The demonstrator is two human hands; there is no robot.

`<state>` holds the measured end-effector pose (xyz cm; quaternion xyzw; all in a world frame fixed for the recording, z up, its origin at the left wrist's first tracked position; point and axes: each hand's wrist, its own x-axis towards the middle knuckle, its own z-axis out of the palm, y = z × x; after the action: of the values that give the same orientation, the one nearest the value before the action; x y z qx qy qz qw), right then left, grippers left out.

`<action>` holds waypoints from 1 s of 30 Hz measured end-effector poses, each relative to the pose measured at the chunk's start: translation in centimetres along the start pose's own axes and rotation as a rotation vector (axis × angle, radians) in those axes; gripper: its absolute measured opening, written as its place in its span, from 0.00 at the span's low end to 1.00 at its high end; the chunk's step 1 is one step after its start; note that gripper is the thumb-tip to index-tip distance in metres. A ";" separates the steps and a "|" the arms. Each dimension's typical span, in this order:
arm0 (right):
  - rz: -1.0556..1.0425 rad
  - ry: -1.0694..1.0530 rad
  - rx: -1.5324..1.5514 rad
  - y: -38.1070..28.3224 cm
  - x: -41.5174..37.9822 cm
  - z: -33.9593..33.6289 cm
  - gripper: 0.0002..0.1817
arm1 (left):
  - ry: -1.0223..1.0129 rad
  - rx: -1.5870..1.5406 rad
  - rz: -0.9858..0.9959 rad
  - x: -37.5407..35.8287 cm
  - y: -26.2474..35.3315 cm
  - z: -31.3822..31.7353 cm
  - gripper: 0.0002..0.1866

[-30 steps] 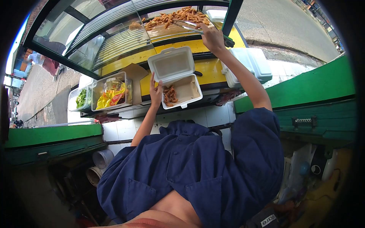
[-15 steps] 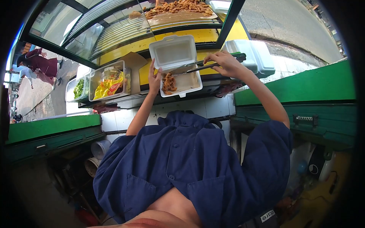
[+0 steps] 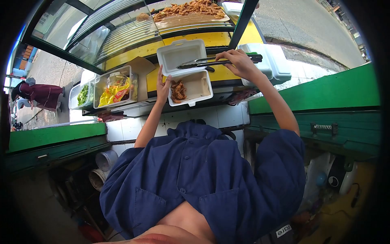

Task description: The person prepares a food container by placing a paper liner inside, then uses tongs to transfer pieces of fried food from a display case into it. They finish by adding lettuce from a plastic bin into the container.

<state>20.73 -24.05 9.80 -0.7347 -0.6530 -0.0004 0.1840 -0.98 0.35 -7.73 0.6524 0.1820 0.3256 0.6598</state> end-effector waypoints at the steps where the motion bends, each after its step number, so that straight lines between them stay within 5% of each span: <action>1: 0.015 0.022 0.006 0.0 0.0 0.0 0.18 | 0.004 -0.014 -0.023 -0.3 0.4 0.1 0.32; 6: 0.190 0.165 0.133 -1.9 -0.3 0.0 0.23 | 0.098 -0.068 -0.015 -3.0 3.5 0.1 0.33; 11: 0.383 0.432 0.654 -5.3 0.1 2.0 0.22 | 0.236 0.006 0.034 -7.4 7.3 -2.5 0.33; 15: 0.359 0.466 0.771 -7.2 1.7 5.3 0.24 | 0.414 0.017 0.071 -11.3 12.3 -6.3 0.33; 23: 0.116 0.186 0.794 -15.7 11.8 7.8 0.26 | 0.913 0.160 0.117 -21.9 17.6 -17.9 0.32; 30: -0.218 0.049 0.646 -29.7 25.6 10.8 0.27 | 1.159 0.315 0.131 -30.4 19.2 -32.0 0.34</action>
<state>-6.61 5.77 13.94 -0.5643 -0.6894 0.1691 0.4216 -47.86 2.65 2.82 0.4686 0.5172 0.6372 0.3270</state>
